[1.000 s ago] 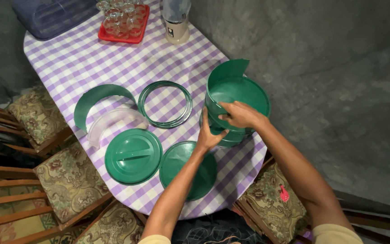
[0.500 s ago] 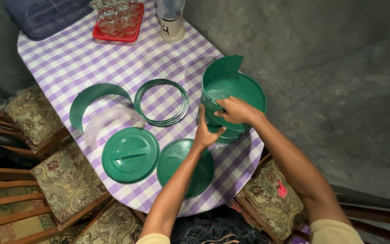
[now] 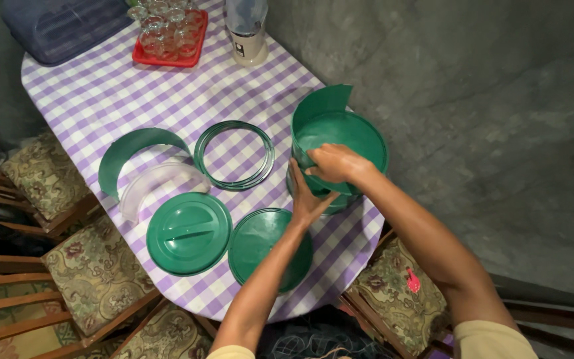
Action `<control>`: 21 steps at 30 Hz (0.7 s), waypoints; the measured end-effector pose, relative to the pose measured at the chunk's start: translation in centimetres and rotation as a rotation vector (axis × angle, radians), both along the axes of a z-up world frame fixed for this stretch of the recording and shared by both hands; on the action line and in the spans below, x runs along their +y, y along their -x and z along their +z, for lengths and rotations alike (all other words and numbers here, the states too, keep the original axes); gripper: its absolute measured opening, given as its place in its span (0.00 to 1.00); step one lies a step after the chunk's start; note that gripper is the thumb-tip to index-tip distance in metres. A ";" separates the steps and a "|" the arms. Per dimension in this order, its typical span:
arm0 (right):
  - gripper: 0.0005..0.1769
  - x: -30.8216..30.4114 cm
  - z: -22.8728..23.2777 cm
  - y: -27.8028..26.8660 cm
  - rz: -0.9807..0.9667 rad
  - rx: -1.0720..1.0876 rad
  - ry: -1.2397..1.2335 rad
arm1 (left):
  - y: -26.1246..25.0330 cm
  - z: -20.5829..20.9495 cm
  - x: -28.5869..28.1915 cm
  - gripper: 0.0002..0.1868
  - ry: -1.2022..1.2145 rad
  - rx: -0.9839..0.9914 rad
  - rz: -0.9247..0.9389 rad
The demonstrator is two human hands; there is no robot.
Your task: The person repeatedly assembles and disassembles green plastic containers on a table. They place lids and rings onto the container bodies, then remove them and repeat the cycle multiple times.
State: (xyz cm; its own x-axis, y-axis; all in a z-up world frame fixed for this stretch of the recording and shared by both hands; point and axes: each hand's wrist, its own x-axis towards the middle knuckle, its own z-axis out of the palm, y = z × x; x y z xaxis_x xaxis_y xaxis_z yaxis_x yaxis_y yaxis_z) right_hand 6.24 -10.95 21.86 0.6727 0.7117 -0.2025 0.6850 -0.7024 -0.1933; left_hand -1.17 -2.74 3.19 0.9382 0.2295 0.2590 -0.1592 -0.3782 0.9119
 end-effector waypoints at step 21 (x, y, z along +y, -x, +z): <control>0.19 -0.6 -1.3 -0.9 0.034 0.171 -0.077 | 0.5 -3.5 -0.6 0.70 0.063 -0.083 0.020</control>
State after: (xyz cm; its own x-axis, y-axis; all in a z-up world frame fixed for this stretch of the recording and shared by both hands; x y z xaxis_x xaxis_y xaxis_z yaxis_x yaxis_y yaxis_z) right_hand 7.14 -11.58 20.54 0.6085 0.7512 -0.2558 0.6603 -0.6581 -0.3618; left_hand -1.66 -3.34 -0.31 0.9094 0.2660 0.3198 -0.2278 -0.3247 0.9180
